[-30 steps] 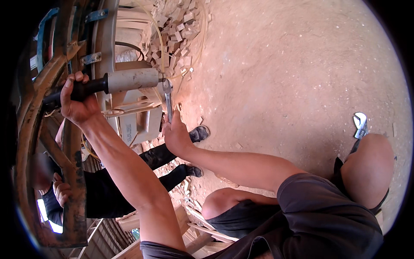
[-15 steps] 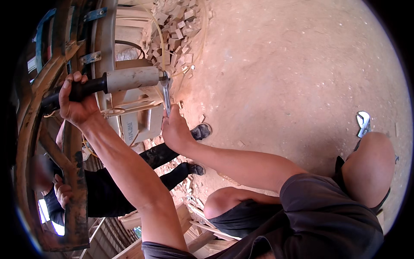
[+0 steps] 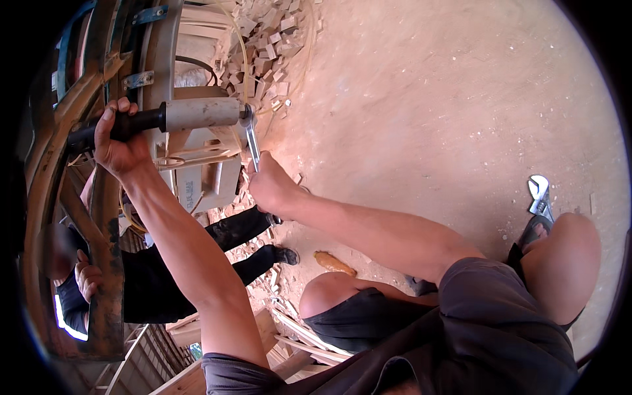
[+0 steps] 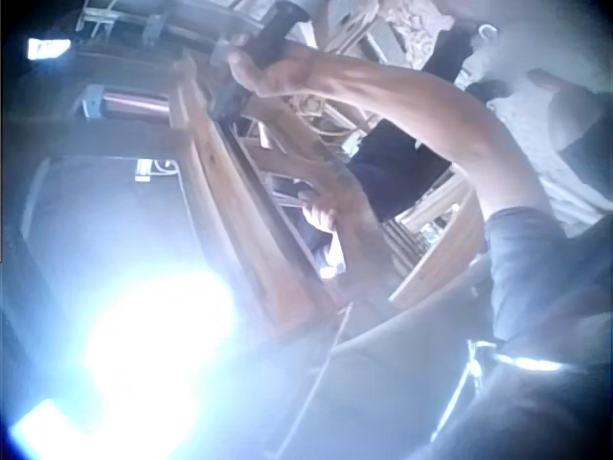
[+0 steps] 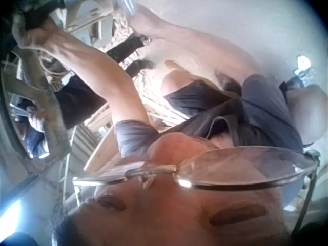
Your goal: The person is assembling a piece of machinery, using a wrench to tighten bolts and securing parts together. They work alongside another person who assists in holding and positioning components.
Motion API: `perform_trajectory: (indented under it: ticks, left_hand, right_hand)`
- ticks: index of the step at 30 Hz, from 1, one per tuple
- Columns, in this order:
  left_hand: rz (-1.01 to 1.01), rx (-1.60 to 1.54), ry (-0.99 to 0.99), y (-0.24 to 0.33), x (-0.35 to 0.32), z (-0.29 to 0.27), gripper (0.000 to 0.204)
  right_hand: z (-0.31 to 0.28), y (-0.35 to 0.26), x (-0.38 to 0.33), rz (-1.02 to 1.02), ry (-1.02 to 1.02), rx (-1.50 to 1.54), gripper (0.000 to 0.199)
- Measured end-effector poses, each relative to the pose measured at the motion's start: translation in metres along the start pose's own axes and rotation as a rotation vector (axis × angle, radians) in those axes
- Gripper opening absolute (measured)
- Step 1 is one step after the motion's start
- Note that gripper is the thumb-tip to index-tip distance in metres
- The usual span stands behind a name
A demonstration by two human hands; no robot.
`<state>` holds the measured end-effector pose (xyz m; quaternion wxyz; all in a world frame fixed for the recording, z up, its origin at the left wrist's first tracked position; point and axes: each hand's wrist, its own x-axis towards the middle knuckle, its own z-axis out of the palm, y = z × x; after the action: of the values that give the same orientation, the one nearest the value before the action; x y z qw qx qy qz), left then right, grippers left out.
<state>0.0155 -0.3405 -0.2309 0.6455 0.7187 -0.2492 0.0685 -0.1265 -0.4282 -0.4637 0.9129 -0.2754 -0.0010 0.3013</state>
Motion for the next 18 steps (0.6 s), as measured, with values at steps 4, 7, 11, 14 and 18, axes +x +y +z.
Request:
perform_trajectory:
  ticks: [4, 7, 11, 14, 18]
  left_hand:
    - [0.006, 0.023, 0.046, 0.004, -0.006, -0.007, 0.012]
    - [-0.004, 0.004, 0.072, 0.001, -0.002, -0.003, 0.013]
    - [0.030, 0.006, 0.074, 0.002, -0.008, -0.002, 0.014]
    - [0.012, -0.021, 0.051, 0.004, -0.004, -0.003, 0.016]
    - [-0.007, -0.024, 0.065, 0.003, -0.001, -0.003, 0.019]
  right_hand:
    - [-0.078, -0.107, -0.033, 0.350, -0.289, 0.007, 0.019]
    - [-0.082, -0.130, -0.043, 0.348, -0.276, -0.143, 0.021]
    - [-0.087, -0.096, -0.061, 0.403, -0.260, -0.062, 0.019]
    - [-0.081, -0.066, -0.063, 0.296, -0.156, -0.208, 0.016]
    - [-0.058, -0.027, -0.041, 0.146, -0.068, -0.264, 0.014]
